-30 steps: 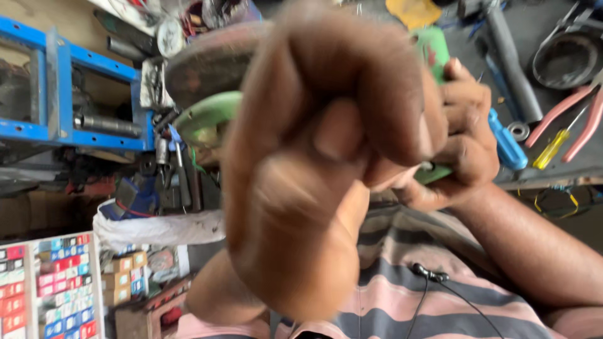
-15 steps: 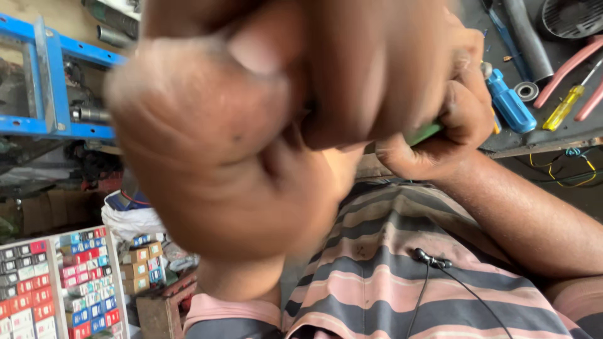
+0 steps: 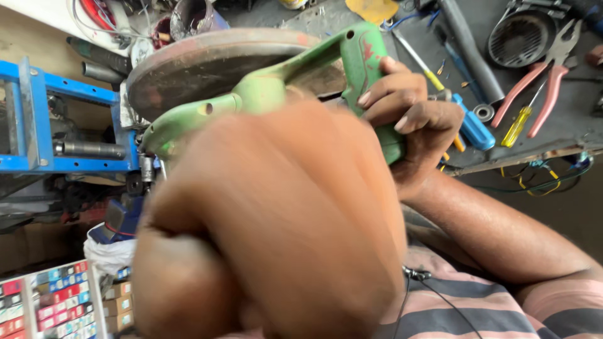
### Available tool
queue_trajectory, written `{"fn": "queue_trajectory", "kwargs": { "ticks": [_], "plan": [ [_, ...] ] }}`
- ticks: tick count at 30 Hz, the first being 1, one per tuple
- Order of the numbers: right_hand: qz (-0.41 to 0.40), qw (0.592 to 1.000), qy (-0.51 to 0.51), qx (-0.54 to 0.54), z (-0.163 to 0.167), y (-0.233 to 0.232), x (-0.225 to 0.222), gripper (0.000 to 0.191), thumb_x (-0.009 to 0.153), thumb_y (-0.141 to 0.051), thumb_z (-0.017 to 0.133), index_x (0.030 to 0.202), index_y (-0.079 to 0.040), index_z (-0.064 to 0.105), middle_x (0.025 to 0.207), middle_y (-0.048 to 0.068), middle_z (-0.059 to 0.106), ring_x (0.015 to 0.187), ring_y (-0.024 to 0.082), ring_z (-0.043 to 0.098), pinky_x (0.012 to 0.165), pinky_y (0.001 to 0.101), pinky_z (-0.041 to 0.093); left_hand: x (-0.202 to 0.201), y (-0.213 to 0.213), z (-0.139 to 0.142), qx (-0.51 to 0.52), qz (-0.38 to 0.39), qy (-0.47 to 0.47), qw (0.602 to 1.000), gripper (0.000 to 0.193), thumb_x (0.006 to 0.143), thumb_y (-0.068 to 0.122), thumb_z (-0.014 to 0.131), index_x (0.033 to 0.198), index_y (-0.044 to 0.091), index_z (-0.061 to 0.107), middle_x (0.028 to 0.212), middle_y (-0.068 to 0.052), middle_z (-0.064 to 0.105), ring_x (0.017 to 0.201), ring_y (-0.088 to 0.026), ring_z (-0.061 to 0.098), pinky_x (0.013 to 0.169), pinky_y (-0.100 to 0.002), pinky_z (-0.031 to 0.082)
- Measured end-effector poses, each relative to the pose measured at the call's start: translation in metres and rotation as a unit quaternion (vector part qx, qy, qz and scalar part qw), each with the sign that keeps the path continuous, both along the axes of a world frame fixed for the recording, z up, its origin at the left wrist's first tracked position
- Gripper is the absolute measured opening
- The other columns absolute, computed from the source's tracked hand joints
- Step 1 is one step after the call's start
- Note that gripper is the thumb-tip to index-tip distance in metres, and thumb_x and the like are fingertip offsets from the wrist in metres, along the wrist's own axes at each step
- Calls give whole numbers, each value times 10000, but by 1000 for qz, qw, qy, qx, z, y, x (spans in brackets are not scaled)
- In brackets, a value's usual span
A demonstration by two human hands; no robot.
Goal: The person repairs a green angle grinder on a cluttered workbench. They hold the grinder handle, use a screwdriver to unscrew and tighten screws on the handle housing, handle small screws and fasteners by hand, and at the end handle a yellow wire near a power strip on the bench.
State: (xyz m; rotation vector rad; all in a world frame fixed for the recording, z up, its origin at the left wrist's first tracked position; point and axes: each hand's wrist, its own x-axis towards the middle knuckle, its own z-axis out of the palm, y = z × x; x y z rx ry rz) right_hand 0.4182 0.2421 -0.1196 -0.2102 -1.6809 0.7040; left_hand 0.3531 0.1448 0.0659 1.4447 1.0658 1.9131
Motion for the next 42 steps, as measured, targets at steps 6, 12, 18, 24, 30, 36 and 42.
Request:
{"fn": "queue_trajectory", "kwargs": {
  "ticks": [6,12,18,24,30,36,42],
  "plan": [
    [88,981,138,-103,-1,-5,2,605,764,-159,761,1146,-114,294,958,153,559,1033,259,558,1090,489,362,-7,1,-6,-8,-69,-105,992,307,1057,223,606,875,24,459,677,-68,471,558,-167,384,553,-345,317],
    [105,985,134,-31,-2,3,-4,529,837,-116,717,1139,-162,285,880,67,618,1029,264,545,1189,532,305,-37,-2,-1,-31,-202,-172,964,378,1041,274,583,787,53,411,611,-48,415,509,-162,326,527,-373,296],
    [80,987,134,-35,5,1,-5,509,853,-153,717,1125,-172,288,859,59,592,980,242,547,1161,522,338,-53,21,3,-14,-326,-154,933,365,952,275,529,682,82,378,539,-17,346,412,-140,246,411,-359,223],
    [73,989,126,-41,4,-1,-2,510,842,-182,724,1117,-176,295,844,54,587,950,243,545,1118,508,369,-70,25,-20,40,-410,-157,898,374,974,277,505,673,85,394,511,-20,375,408,-155,259,418,-367,254],
    [60,994,88,-3,17,6,2,535,846,-135,723,1129,-155,269,854,95,588,962,278,595,1143,577,373,-56,35,-1,2,-338,-180,924,349,1033,348,536,844,71,443,628,-36,423,485,-132,326,447,-316,313],
    [28,997,-41,66,51,-8,21,724,825,-138,828,1291,-137,274,982,69,694,1122,305,671,1259,623,304,-46,-4,62,5,-179,-138,974,323,1107,343,503,896,110,427,640,-58,383,511,-204,363,507,-393,338],
    [-107,959,-241,109,75,-48,24,794,737,-364,964,1295,-73,480,987,43,717,1010,248,652,1170,582,314,-88,-46,38,-9,-116,-135,984,322,1089,358,515,913,101,434,603,-74,423,478,-186,326,481,-407,343]
  ]
}}
